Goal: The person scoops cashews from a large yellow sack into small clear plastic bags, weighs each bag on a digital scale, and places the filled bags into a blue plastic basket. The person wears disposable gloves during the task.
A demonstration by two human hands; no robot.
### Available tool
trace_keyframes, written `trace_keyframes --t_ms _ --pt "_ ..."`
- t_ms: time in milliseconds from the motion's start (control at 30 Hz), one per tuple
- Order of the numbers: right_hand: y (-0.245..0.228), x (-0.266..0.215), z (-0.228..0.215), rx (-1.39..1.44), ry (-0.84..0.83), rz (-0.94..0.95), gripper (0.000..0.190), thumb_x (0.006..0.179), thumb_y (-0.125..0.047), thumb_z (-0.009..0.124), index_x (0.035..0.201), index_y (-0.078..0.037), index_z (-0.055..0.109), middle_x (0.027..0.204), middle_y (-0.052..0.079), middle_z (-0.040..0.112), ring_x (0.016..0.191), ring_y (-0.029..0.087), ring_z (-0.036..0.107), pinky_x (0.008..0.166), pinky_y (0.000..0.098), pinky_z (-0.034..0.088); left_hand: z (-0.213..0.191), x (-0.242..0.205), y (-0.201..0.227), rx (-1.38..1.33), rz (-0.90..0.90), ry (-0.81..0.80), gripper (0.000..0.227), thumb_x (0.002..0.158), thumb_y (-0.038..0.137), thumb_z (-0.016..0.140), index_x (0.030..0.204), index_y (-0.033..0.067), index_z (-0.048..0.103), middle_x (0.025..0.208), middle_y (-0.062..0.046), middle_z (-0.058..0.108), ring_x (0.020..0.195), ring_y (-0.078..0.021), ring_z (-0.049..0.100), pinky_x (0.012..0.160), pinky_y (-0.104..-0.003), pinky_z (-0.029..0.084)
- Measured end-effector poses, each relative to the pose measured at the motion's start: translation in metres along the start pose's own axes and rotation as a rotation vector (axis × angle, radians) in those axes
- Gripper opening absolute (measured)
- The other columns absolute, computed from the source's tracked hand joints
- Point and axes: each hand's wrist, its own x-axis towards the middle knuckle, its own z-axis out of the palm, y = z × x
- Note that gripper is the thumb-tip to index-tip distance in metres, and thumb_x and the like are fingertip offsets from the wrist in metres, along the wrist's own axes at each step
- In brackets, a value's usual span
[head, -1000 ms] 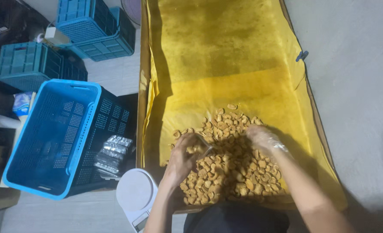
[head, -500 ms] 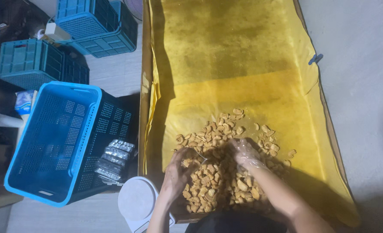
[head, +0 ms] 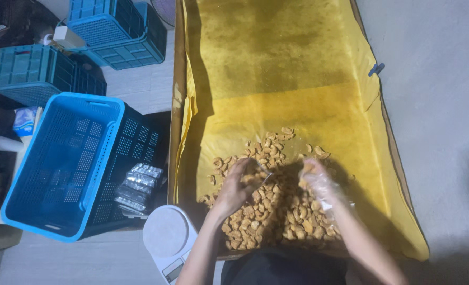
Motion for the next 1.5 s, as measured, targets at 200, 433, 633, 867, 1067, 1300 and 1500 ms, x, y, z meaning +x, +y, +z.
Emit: trace_keyframes --t_ms 200,433,633,867,1067,1300,1500 --pt "-0.048 -0.031 0.007 0.701 -0.14 -0.441 0.06 0.085 -0.007 0.074 0.138 -0.016 0.048 0.121 0.009 0.061 0.099 0.022 0.067 0.09 0.0387 0.06 0.056 0.038 -0.018 0.143 0.245 -0.038 0.063 0.081 -0.007 0.064 0.142 0.0018 0.051 0.145 -0.019 0.049 0.121 -0.0297 0.063 0.083 -0.029 0.062" --pt "-0.063 -0.038 0.032 0.636 0.049 -0.634 0.04 0.1 -0.013 0.072 0.135 -0.009 0.052 0.117 0.018 0.06 0.106 0.024 0.064 0.096 0.0394 0.054 0.086 0.043 -0.015 -0.033 0.103 -0.016 0.069 0.083 -0.009 0.066 0.147 0.0026 0.042 0.134 -0.02 0.053 0.11 -0.0332 0.065 0.081 -0.031 0.062" --pt "-0.084 -0.049 0.014 1.077 0.046 -0.375 0.036 0.093 -0.021 0.066 0.123 -0.015 0.048 0.105 0.01 0.059 0.098 0.027 0.063 0.095 0.0475 0.062 0.088 0.043 -0.012 -0.288 0.012 -0.046 0.061 0.084 -0.012 0.051 0.143 0.0042 0.049 0.138 -0.017 0.056 0.1 -0.0264 0.073 0.066 -0.028 0.069" --pt "-0.077 -0.053 0.023 0.697 0.076 -0.363 0.037 0.098 -0.025 0.06 0.131 -0.014 0.049 0.111 0.011 0.064 0.099 0.025 0.067 0.088 0.0433 0.058 0.095 0.054 -0.036 0.016 0.288 0.004 0.058 0.085 -0.015 0.054 0.141 0.0011 0.058 0.145 -0.016 0.058 0.111 -0.0307 0.072 0.087 -0.032 0.062" --pt "-0.079 -0.023 0.018 0.958 -0.009 -0.495 0.024 0.097 -0.014 0.068 0.119 -0.015 0.057 0.104 0.011 0.061 0.094 0.025 0.063 0.086 0.0429 0.06 0.074 0.056 -0.038 0.001 0.266 -0.046 0.065 0.084 -0.016 0.047 0.147 -0.0008 0.052 0.153 -0.022 0.046 0.117 -0.0338 0.065 0.088 -0.034 0.062" --pt "-0.065 -0.022 -0.022 0.669 0.092 -0.442 0.017 0.1 -0.024 0.068 0.106 -0.01 0.06 0.107 0.008 0.063 0.1 0.021 0.064 0.091 0.0412 0.059 0.052 0.017 0.001 -0.21 0.174 -0.044 0.058 0.083 -0.016 0.044 0.137 -0.0007 0.055 0.149 -0.019 0.047 0.098 -0.0298 0.076 0.064 -0.031 0.069" --pt "-0.008 -0.011 -0.054 0.526 0.03 -0.337 0.029 0.091 -0.024 0.071 0.115 -0.012 0.06 0.104 0.007 0.063 0.095 0.021 0.064 0.082 0.0418 0.057 0.032 0.004 0.008 -0.228 0.018 -0.057 0.05 0.088 -0.01 0.044 0.135 0.0016 0.056 0.137 -0.019 0.056 0.087 -0.0231 0.076 0.06 -0.029 0.067"
